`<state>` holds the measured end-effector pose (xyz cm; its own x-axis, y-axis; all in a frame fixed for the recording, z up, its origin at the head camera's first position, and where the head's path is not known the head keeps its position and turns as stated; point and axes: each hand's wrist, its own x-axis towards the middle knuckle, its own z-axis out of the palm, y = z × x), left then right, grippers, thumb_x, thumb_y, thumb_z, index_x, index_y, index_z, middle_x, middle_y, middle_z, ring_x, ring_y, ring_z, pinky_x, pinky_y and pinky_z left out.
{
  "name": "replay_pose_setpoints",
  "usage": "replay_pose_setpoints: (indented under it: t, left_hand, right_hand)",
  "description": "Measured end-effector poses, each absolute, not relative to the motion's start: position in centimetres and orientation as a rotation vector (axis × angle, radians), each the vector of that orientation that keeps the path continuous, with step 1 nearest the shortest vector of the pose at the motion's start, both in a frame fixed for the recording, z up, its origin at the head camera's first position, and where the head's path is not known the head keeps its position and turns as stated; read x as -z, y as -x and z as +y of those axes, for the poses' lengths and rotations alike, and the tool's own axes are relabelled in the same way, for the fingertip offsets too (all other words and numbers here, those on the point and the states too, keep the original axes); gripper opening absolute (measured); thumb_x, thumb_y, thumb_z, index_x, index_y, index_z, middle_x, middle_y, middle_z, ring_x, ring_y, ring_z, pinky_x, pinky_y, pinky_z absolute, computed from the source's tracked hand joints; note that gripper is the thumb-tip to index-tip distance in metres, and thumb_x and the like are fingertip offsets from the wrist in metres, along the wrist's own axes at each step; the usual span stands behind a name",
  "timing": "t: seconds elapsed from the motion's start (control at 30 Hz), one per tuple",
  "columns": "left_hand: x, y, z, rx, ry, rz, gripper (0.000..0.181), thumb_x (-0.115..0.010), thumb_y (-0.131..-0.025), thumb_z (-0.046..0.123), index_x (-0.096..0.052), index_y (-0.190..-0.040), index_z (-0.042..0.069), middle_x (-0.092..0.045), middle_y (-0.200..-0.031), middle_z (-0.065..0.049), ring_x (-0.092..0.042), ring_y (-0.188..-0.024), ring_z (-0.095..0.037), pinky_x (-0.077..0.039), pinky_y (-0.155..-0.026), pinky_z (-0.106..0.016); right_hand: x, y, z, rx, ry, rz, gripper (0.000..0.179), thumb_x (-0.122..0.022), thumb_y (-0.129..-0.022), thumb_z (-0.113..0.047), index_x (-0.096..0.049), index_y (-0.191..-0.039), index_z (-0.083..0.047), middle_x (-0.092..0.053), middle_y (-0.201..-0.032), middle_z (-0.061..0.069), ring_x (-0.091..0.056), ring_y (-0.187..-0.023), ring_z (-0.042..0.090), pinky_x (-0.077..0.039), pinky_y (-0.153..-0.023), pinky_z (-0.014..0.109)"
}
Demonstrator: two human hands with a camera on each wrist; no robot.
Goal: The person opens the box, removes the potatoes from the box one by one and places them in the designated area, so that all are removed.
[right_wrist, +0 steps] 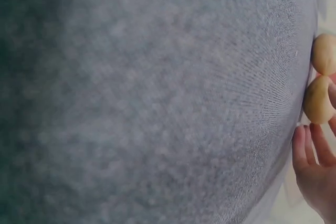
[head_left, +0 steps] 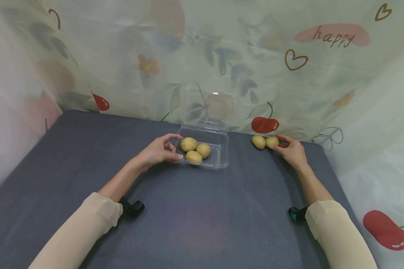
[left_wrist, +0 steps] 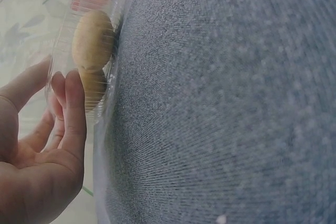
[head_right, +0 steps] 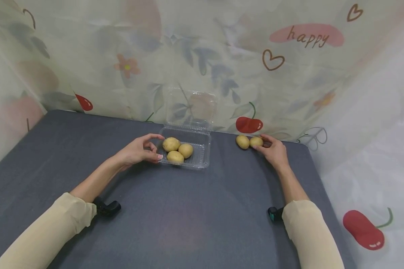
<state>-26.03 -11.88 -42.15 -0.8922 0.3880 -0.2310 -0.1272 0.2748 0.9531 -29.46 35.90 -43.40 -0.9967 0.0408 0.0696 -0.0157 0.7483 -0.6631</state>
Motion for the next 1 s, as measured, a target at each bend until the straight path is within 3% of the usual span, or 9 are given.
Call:
replay_pose_setpoints:
  t: [0.17,0.43,0.63,1.0]
  left_hand:
    - [42.2,26.0,-11.9,-1.653,-0.239,2.129,0.073,-0.080,-0.085,0.009,-0.041,-0.147,0.014,-0.057,-0.091,-0.012,-0.067,-0.083,-0.027,-0.059,-0.085,-0.043]
    - [42.1,25.9,-11.8,-1.678,-0.247,2.110,0.072,-0.079,-0.086,0.007,-0.040,-0.147,0.013,-0.057,-0.091,-0.013,-0.068,-0.083,-0.028,-0.059,-0.085,-0.043]
    - [42.1,25.9,-11.9,-1.672,-0.242,2.111,0.072,-0.078,-0.086,0.008,-0.040,-0.147,0.013,-0.058,-0.091,-0.012,-0.068,-0.085,-0.028,-0.059,-0.085,-0.042]
    - [42.2,26.2,-11.8,-1.630,-0.258,2.131,0.072,-0.079,-0.086,0.009,-0.040,-0.146,0.013,-0.056,-0.087,-0.011,-0.067,-0.081,-0.029,-0.059,-0.082,-0.043]
  right_hand:
    - [43.4,29.4,35.8,-1.074,0.020,-2.791,0.063,-0.075,-0.091,-0.031,-0.052,-0.144,-0.008,-0.060,-0.135,0.017,-0.062,-0.117,0.033,-0.046,-0.068,0.010]
    - [43.2,28.9,34.9,-1.099,-0.040,-2.655,0.056,-0.077,-0.090,-0.025,-0.058,-0.139,-0.005,-0.063,-0.129,0.017,-0.061,-0.116,0.032,-0.053,-0.085,0.022]
    - [42.8,28.4,34.2,-1.107,-0.115,-2.568,0.049,-0.078,-0.088,-0.020,-0.063,-0.132,-0.004,-0.064,-0.124,0.016,-0.064,-0.110,0.032,-0.051,-0.081,0.013]
    - [41.1,26.9,32.1,-1.256,-0.301,-2.439,0.043,-0.078,-0.085,0.000,-0.066,-0.126,0.001,-0.065,-0.122,0.019,-0.063,-0.107,0.039,-0.055,-0.083,0.019]
